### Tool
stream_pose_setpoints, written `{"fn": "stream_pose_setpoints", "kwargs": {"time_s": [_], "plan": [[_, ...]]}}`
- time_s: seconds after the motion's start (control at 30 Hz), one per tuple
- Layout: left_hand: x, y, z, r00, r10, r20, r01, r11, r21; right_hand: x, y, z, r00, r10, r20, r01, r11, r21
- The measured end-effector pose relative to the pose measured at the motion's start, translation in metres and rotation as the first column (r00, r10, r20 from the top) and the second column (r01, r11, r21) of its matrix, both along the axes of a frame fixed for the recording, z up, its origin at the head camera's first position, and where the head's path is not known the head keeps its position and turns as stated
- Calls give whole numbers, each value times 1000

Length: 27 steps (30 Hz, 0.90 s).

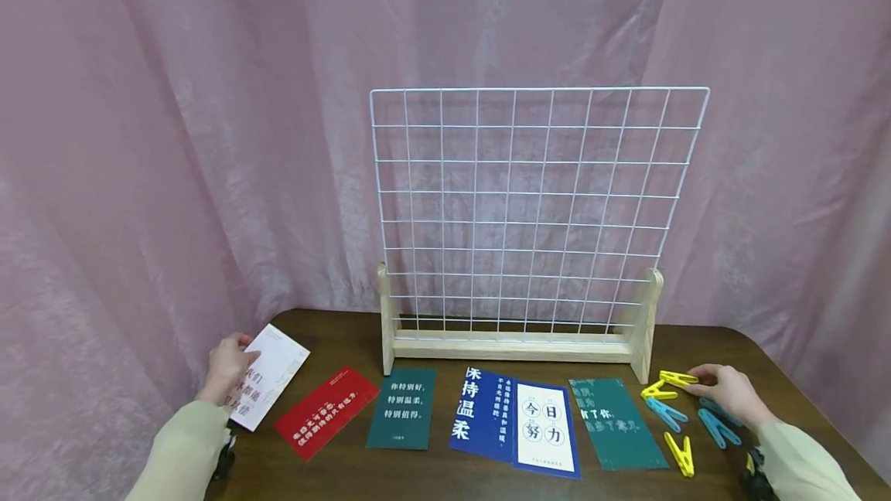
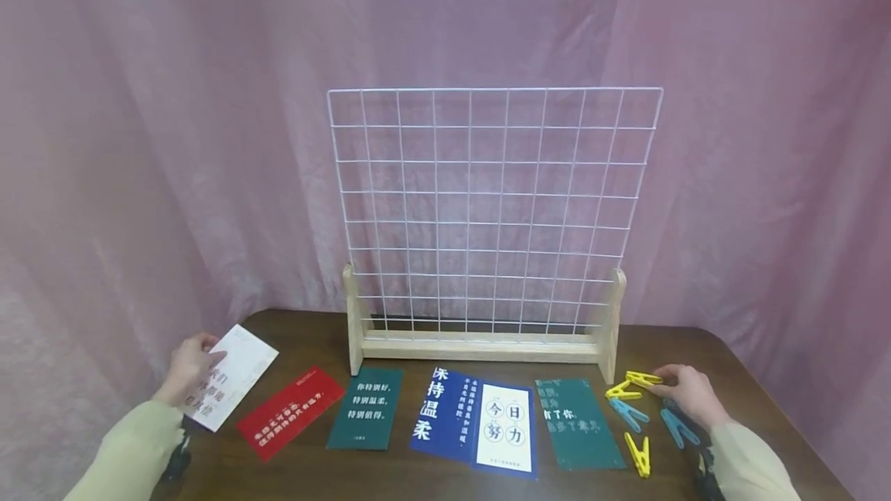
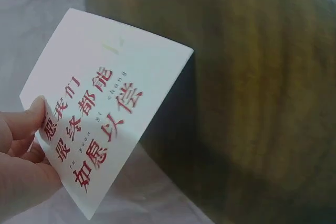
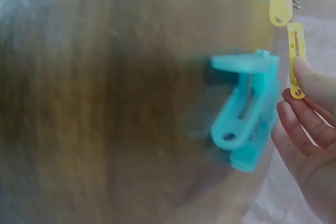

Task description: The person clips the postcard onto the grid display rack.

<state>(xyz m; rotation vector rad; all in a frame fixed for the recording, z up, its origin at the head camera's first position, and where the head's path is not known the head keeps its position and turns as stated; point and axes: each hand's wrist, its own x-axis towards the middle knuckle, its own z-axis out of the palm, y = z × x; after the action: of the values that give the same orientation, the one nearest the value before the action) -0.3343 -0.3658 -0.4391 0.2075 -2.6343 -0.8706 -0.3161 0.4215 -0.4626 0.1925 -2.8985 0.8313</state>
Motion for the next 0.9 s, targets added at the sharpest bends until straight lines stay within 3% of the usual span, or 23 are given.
{"fn": "stream_pose_setpoints", "kwargs": {"time_s": [0.17, 0.23, 0.3, 0.37, 0.4, 0.43, 0.57, 0.63, 0.67, 0.77, 0.8, 0.9], "plan": [[-2, 8, 17, 996, 25, -87, -17, 997, 82, 5, 3, 13, 998, -31, -57, 32, 999, 5], [-4, 14, 26, 994, 36, -107, -17, 985, 171, 7, 3, 22, 990, -22, -141, 27, 999, 36], [-4, 23, 39, 992, 31, -120, 6, 956, 295, 11, 0, 34, 965, -4, -262, 24, 997, 72], [-5, 34, 53, 986, 37, -163, 40, 895, 444, 14, -5, 50, 928, 20, -372, 18, 995, 97], [-6, 40, 60, 980, 37, -197, 71, 853, 517, 16, -8, 58, 906, 31, -421, 14, 994, 104], [-6, 46, 66, 965, 32, -261, 134, 794, 593, 17, -11, 66, 888, 41, -458, 13, 993, 114], [-8, 76, 92, 922, 67, -382, 259, 629, 733, 17, -25, 97, 825, 84, -558, -14, 992, 128], [-10, 91, 107, 908, 69, -413, 305, 566, 766, 15, -35, 111, 794, 117, -596, -41, 989, 141], [-10, 99, 115, 915, 73, -396, 288, 569, 770, 13, -40, 118, 780, 138, -611, -62, 988, 143], [-12, 117, 134, 903, 60, -425, 337, 514, 789, 8, -56, 137, 731, 197, -653, -114, 979, 168], [-13, 123, 140, 899, 55, -435, 352, 500, 791, 6, -61, 143, 720, 213, -661, -128, 976, 175], [-15, 136, 150, 887, 38, -460, 385, 488, 783, 0, -75, 157, 705, 248, -665, -162, 968, 190]]}}
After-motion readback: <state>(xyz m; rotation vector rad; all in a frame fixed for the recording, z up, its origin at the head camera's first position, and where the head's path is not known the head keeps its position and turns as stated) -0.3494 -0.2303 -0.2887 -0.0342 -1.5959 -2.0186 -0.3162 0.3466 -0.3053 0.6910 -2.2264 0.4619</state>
